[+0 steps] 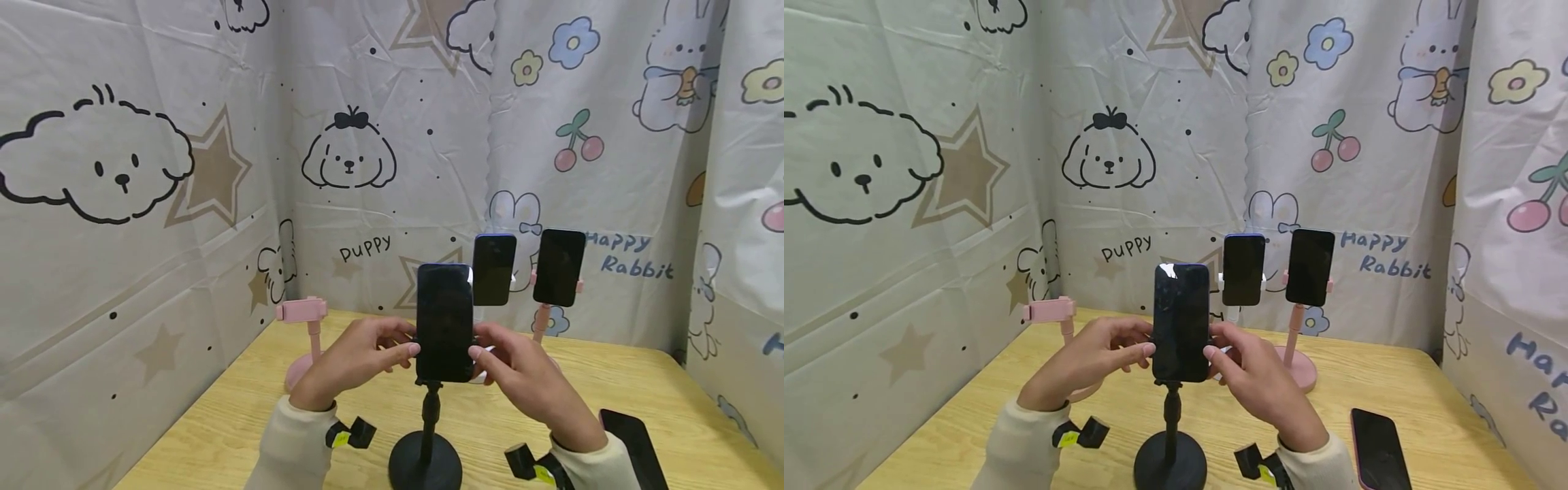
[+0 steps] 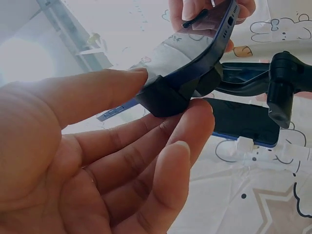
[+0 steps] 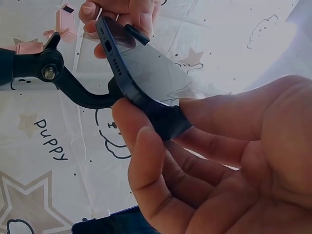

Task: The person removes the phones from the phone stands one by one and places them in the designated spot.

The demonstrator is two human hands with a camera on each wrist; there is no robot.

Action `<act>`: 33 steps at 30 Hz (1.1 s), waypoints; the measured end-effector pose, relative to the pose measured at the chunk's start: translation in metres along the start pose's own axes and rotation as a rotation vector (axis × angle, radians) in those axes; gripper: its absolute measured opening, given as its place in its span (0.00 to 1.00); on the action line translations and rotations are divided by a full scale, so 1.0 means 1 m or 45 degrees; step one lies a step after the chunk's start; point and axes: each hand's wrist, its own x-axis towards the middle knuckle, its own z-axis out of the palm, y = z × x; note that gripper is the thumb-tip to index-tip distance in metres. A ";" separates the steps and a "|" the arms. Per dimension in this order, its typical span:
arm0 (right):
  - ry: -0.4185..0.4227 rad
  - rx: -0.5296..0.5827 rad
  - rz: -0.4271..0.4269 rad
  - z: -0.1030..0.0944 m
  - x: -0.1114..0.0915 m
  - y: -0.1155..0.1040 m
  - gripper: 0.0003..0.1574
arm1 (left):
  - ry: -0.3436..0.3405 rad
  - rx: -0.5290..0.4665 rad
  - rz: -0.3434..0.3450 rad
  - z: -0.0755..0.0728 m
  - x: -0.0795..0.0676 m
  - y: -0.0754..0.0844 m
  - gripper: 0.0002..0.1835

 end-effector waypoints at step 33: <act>0.158 0.175 0.130 0.017 0.011 0.007 0.30 | 0.057 0.014 -0.060 -0.001 0.001 -0.002 0.17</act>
